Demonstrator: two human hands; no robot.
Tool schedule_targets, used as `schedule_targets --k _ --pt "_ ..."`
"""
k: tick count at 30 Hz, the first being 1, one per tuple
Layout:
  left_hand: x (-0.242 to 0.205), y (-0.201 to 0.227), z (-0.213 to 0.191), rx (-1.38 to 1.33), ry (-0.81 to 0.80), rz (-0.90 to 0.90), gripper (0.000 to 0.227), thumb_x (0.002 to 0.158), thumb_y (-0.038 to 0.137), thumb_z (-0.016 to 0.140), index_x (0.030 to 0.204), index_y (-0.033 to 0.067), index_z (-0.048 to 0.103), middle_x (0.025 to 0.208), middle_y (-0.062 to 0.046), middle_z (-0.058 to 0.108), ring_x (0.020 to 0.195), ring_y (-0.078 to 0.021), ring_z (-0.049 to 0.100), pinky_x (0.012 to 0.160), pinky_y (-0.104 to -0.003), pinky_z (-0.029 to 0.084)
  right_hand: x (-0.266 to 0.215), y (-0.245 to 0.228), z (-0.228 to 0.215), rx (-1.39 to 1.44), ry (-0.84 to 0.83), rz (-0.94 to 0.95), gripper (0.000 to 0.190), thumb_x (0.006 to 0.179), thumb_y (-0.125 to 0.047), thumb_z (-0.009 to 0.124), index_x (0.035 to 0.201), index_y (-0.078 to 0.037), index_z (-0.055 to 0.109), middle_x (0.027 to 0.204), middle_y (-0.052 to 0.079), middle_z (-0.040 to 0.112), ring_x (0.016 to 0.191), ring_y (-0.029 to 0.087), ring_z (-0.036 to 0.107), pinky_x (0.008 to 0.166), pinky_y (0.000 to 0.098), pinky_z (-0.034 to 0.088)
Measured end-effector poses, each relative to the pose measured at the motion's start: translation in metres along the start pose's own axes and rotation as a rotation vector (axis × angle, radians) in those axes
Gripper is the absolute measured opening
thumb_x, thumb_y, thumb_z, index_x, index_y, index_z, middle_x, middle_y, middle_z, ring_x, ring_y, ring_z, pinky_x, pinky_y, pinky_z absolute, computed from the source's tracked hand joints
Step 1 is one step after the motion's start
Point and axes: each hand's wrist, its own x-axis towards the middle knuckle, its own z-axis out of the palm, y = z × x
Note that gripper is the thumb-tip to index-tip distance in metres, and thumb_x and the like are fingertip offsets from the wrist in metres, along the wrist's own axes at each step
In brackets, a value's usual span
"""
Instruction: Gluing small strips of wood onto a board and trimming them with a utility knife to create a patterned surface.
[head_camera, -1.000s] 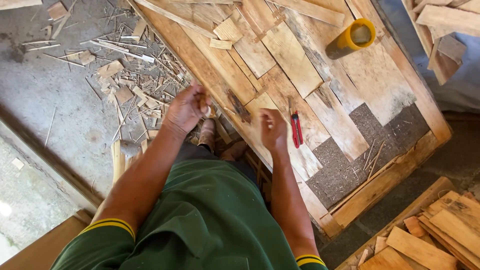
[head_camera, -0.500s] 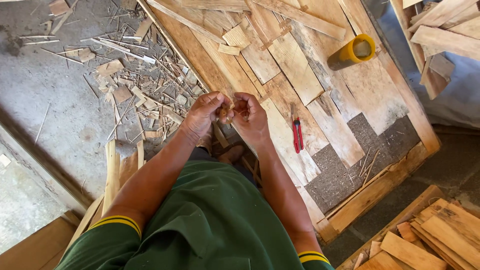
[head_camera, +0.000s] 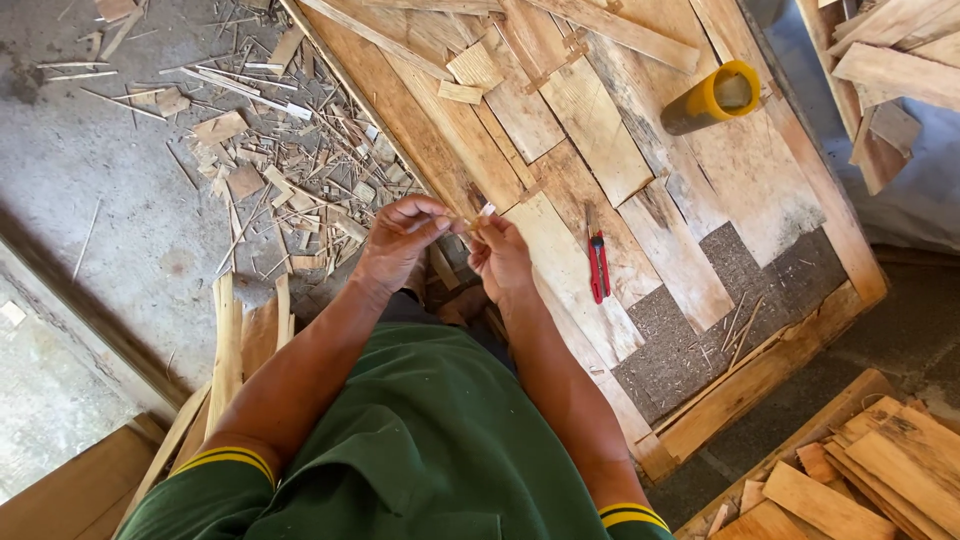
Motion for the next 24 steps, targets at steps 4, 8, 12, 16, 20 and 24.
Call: schedule_targets --k 4,8,12,16,20,24 --pt "-0.003 0.034 0.005 -0.070 0.018 0.017 0.013 0.096 -0.001 0.072 0.106 0.0067 0.075 0.107 -0.012 0.078 0.104 -0.0239 0.072 0.104 -0.042 0.056 -0.010 0.022 -0.015 0.051 -0.280 0.140 0.027 0.100 -0.025 0.070 0.116 -0.008 0.058 0.092 0.005 0.066 0.072 0.013 0.063 0.061 0.0278 0.053" --pt "-0.008 0.064 -0.015 -0.161 0.059 0.170 0.009 0.096 0.005 0.077 0.101 0.0127 0.077 0.105 -0.006 0.078 0.112 -0.0226 0.070 0.121 -0.045 0.042 -0.025 0.036 -0.029 -0.382 -0.231 0.026 0.026 0.095 -0.018 0.071 0.118 -0.008 0.064 0.095 0.005 0.069 0.075 0.014 0.063 0.065 0.0309 0.056" --pt "-0.023 0.095 -0.023 0.017 0.209 0.320 0.007 0.099 0.007 0.077 0.100 0.0142 0.076 0.109 -0.005 0.078 0.116 -0.0214 0.070 0.127 -0.045 0.038 -0.007 0.043 -0.067 -1.486 0.220 -1.056 0.030 0.097 -0.016 0.075 0.125 -0.013 0.064 0.118 0.009 0.068 0.104 0.021 0.066 0.089 0.0344 0.059" --pt "-0.046 0.094 -0.038 0.120 0.275 0.371 0.006 0.100 0.007 0.075 0.103 0.0119 0.074 0.113 -0.009 0.079 0.111 -0.0208 0.071 0.123 -0.043 0.042 -0.024 0.009 -0.049 -1.652 0.255 -0.965 0.068 0.081 -0.026 0.083 0.138 0.000 0.056 0.124 0.019 0.058 0.109 0.036 0.056 0.088 0.0495 0.047" --pt "-0.068 0.078 -0.052 0.231 0.360 0.354 0.007 0.101 0.004 0.073 0.106 0.0078 0.070 0.105 -0.012 0.077 0.103 -0.0223 0.074 0.111 -0.042 0.053 -0.021 0.015 -0.046 -1.704 0.211 -0.862 0.073 0.080 -0.034 0.082 0.143 -0.008 0.054 0.133 0.013 0.051 0.119 0.037 0.049 0.097 0.0517 0.041" --pt "-0.079 0.066 -0.055 0.340 0.405 0.258 0.009 0.101 0.000 0.071 0.106 0.0068 0.069 0.099 -0.011 0.075 0.096 -0.0201 0.074 0.098 -0.037 0.058 -0.022 0.013 -0.040 -1.808 0.237 -0.825 0.074 0.078 -0.037 0.081 0.142 -0.010 0.054 0.131 0.012 0.049 0.119 0.036 0.046 0.096 0.0513 0.039"
